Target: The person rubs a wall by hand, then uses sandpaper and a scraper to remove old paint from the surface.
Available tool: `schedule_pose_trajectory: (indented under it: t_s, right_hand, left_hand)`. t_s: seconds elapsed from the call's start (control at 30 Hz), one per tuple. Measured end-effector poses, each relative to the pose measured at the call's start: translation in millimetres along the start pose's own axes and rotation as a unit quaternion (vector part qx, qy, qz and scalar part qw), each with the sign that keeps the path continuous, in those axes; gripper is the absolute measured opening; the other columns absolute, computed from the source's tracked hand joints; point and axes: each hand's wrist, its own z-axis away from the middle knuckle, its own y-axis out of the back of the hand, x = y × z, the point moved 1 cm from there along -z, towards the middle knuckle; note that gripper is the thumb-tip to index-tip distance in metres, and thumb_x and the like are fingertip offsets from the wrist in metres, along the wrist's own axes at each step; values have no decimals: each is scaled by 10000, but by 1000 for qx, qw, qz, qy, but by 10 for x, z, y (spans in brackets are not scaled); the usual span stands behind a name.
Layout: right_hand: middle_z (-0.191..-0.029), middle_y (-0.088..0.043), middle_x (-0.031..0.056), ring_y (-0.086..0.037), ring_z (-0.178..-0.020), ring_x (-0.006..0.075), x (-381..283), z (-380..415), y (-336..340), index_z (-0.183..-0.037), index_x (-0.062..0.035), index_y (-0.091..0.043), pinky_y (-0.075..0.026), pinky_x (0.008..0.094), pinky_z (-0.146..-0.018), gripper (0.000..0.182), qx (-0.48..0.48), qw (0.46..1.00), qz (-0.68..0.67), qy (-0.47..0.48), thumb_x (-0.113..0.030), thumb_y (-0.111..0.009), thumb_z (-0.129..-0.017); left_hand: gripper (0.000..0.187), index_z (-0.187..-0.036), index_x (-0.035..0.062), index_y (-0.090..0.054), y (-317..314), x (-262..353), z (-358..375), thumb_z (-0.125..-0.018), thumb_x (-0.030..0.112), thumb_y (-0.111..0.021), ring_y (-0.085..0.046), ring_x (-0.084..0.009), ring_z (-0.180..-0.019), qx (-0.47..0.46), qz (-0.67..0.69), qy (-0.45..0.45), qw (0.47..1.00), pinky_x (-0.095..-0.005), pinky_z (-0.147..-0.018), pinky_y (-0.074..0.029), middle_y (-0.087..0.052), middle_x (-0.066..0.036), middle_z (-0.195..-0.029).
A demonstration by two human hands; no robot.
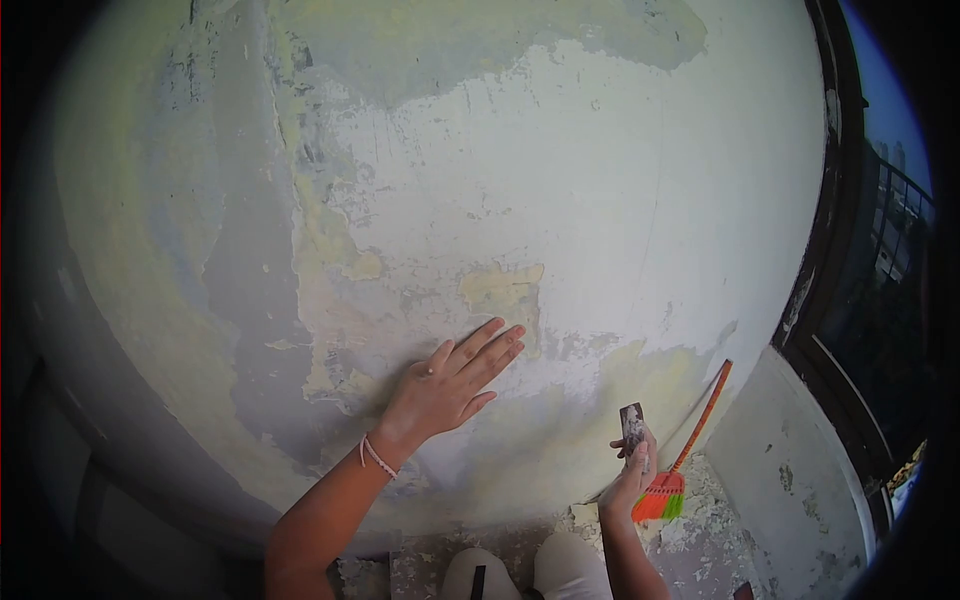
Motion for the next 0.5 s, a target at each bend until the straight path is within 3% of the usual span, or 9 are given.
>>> schedule_pose_trajectory:
  t_s: [0.23, 0.3, 0.5]
  right_hand:
    - [-1250, -687, 120, -631, -1106, 179, -14, 3, -45, -1333, 50, -645, -469, 313, -970, 387, 48, 999, 10, 4, -212, -558, -1063]
    - [-1272, -686, 118, -635, -1128, 174, -166, -11, -103, -1338, 44, -648, -483, 314, -967, 378, 15, 1000, 15, 21, -199, -570, -1058]
    - [-1226, -693, 106, -639, -1030, 133, -17, 26, -38, -1378, 1, -605, -511, 294, -927, 376, 11, 995, -45, -92, -96, -631, -1015]
  left_hand:
    - [749, -1667, 294, -279, 100, -183, -44, -1007, 589, -476, -230, -130, -1588, -8, 51, 98, 994, -456, -1214, -172, -222, 80, -1744]
    - [753, -1668, 284, -276, 99, -115, -35, -1008, 588, -475, -232, -128, -1587, -7, 28, 66, 997, -454, -1212, -173, -224, 82, -1744]
    - [790, -1671, 251, -266, 62, 36, 15, -999, 608, -475, -242, -121, -1583, 6, 4, 38, 999, -475, -1234, -114, -243, 81, -1737]
